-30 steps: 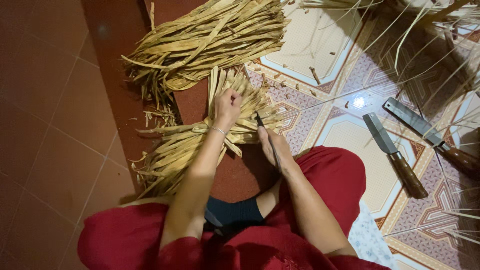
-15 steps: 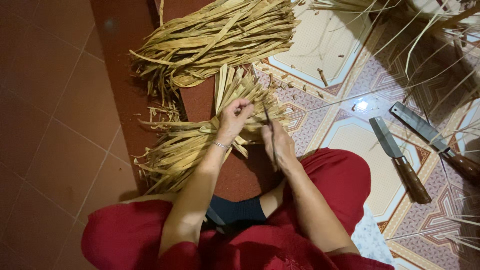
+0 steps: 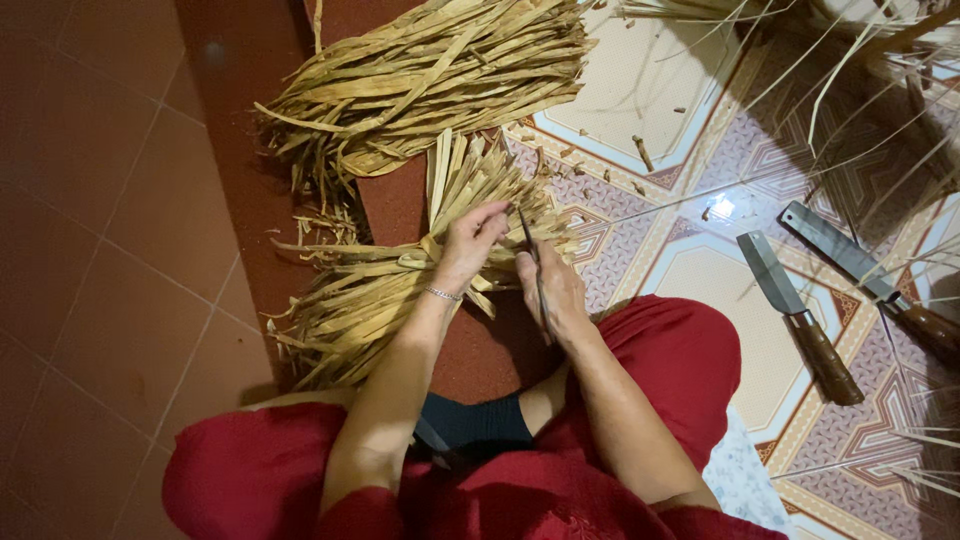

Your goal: The person sits on the floor and uses shears to trim dried plant strips into shorter pieces. They then trim the edges of a woven mat and insert a strip into the mat's weave.

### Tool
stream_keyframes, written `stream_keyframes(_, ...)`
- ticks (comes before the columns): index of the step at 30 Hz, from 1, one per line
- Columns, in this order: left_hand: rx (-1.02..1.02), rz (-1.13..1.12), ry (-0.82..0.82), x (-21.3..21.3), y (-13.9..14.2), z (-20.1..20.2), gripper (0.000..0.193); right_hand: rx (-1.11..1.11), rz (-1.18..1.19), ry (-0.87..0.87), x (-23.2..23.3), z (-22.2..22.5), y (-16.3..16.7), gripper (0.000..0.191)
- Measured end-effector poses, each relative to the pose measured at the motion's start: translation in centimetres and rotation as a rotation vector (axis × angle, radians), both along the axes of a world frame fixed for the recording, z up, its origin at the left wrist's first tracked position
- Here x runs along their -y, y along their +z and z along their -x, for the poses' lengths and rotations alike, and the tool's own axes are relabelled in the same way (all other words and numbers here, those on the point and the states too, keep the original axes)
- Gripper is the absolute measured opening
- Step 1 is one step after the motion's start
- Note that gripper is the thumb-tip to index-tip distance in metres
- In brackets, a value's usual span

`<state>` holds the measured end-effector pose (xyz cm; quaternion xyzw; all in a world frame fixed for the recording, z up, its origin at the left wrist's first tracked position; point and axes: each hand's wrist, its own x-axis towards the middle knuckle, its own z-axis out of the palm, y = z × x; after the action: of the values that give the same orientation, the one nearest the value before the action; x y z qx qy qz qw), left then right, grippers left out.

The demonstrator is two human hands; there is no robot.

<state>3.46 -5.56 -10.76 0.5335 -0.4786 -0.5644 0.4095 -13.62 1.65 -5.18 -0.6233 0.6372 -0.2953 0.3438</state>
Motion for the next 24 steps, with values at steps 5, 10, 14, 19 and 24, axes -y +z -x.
stream_keyframes(5, 0.136, -0.067, 0.034, -0.3, 1.2, 0.5, 0.030, -0.067, 0.040, -0.014, -0.4, -0.5, 0.9, 0.036)
stream_keyframes(10, 0.129, -0.081, 0.017, -0.5, 2.2, 0.7, 0.022, -0.125, 0.058, -0.046, -0.2, -0.8, 1.2, 0.032)
stream_keyframes(14, 0.055, -0.119, 0.030, -0.4, 1.9, 0.8, 0.020, -0.121, 0.101, -0.013, -0.1, -0.9, 1.3, 0.031)
stream_keyframes(19, -0.042, -0.111, -0.001, -0.6, 1.2, 0.6, 0.015, -0.169, 0.046, -0.050, 0.2, -1.4, 1.0, 0.033)
stream_keyframes(24, -0.069, -0.122, -0.009, -0.5, 0.6, 0.6, 0.013, -0.152, 0.104, -0.067, 0.0, -1.8, -0.1, 0.030)
